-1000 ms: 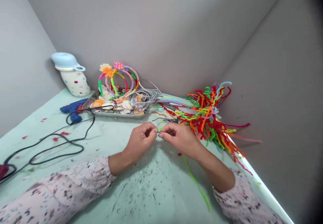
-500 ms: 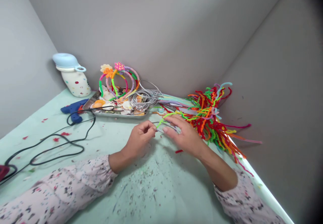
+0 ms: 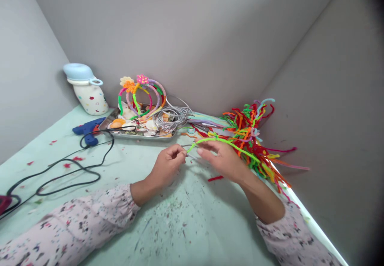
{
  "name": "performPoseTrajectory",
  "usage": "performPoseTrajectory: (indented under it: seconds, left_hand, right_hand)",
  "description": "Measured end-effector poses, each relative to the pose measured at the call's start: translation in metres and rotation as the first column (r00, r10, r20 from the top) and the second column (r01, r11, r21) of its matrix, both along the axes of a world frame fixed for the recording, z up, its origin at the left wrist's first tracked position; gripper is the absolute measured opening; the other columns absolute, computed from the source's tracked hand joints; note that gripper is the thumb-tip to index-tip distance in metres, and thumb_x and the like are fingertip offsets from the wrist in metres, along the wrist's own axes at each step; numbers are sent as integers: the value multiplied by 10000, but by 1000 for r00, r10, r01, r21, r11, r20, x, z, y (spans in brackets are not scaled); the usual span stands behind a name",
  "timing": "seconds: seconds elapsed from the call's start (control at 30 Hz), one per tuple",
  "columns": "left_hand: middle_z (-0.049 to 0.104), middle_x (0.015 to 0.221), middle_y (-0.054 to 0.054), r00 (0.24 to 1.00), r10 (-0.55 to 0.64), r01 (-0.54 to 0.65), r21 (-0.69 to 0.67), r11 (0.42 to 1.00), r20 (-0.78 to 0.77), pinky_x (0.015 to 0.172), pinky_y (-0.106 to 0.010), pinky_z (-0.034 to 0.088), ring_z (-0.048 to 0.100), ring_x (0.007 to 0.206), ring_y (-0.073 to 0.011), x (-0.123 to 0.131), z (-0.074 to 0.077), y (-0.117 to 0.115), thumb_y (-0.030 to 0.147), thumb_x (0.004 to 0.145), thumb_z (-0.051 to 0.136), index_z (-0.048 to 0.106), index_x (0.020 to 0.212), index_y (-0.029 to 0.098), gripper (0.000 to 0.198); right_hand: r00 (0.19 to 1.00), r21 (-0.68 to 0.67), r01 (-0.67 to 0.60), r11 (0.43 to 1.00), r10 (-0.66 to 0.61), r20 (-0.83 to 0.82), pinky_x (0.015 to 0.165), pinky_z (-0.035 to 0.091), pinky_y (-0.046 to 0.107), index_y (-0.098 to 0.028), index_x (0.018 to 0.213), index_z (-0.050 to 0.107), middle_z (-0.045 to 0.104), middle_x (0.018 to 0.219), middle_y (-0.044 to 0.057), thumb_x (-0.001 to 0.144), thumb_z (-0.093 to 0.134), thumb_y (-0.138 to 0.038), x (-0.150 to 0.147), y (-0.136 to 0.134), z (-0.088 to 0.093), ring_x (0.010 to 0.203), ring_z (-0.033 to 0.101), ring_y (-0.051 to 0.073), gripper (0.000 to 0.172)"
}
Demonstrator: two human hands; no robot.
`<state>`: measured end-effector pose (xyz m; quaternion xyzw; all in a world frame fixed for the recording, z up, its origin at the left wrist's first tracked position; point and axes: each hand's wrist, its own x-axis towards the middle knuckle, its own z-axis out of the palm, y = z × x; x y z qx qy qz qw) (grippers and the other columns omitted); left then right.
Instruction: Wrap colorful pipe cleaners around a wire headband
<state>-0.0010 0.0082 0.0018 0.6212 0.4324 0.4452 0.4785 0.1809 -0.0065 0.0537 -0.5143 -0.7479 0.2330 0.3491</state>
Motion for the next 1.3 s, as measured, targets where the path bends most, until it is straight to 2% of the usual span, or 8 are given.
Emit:
performPoseTrajectory:
  seconds: [0.03, 0.13, 0.3, 0.4, 0.57, 0.83, 1.13, 1.3]
  left_hand:
    - [481, 559, 49, 1000, -1, 1, 0, 1000, 2, 547, -219, 322, 408, 531, -88, 0, 0, 0, 211, 797, 496, 544, 654, 166, 158]
    - [477, 553, 43, 1000, -19, 20, -21, 1000, 12, 522, -215, 315, 399, 517, -88, 1, 0, 0, 246, 808, 501, 545, 651, 164, 182]
    - [447, 508, 45, 996, -81, 83, -90, 993, 30, 473, -212, 283, 373, 471, -89, 0, -4, -1, 369, 848, 488, 551, 672, 167, 276]
    - [442, 495, 46, 998, -58, 58, -74, 996, 9, 473, -214, 286, 379, 468, -94, -1, -7, -1, 386, 864, 467, 546, 677, 170, 297]
    - [476, 547, 54, 999, 2, -4, -64, 998, -35, 494, -214, 314, 397, 488, -96, -2, -11, 1, 334, 844, 496, 553, 753, 179, 188]
    - [484, 546, 58, 996, -7, 2, -61, 998, -87, 510, -218, 328, 403, 487, -95, -2, -9, 3, 322, 831, 504, 550, 733, 178, 179]
    - [474, 532, 61, 994, -9, 3, -56, 998, -108, 504, -218, 313, 385, 486, -99, -2, -11, 4, 308, 807, 510, 547, 718, 180, 160]
    - [469, 515, 60, 994, 5, -13, -76, 997, -107, 498, -222, 307, 378, 476, -103, -1, -9, 4, 310, 797, 511, 543, 702, 181, 163]
  right_hand:
    - [999, -82, -29, 996, 27, -20, 788, 522, 345, -186, 1014, 679, 719, 967, 73, 826, 579, -299, -3, 1, -3, 875, 665, 206, 241]
    - [997, -141, -64, 988, 55, -61, 643, 491, 261, -170, 866, 681, 703, 803, 32, 801, 582, -260, -10, 2, -12, 705, 628, 150, 149]
    - [988, -230, -48, 972, 12, -156, 531, 418, 219, -168, 784, 687, 647, 656, -7, 804, 554, -265, -15, 3, -23, 569, 552, 110, 166]
    - [984, -250, -23, 968, -22, -174, 538, 416, 223, -176, 818, 705, 655, 673, -5, 793, 566, -280, -16, 4, -30, 578, 552, 113, 175]
    - [984, -252, 2, 968, -47, -172, 572, 431, 228, -183, 816, 709, 675, 707, 3, 788, 563, -273, -18, 4, -39, 619, 573, 123, 174]
    - [987, -214, 3, 977, -36, -154, 622, 441, 236, -188, 805, 690, 679, 750, 5, 799, 543, -243, -17, 4, -46, 687, 596, 138, 158]
    - [995, -38, 17, 999, -21, -102, 698, 446, 250, -189, 832, 669, 678, 838, 21, 810, 519, -182, -23, 0, -44, 749, 588, 140, 151]
    - [997, -3, 38, 999, -39, -60, 690, 435, 242, -195, 834, 668, 682, 815, 16, 816, 525, -173, -23, -1, -43, 749, 600, 139, 146]
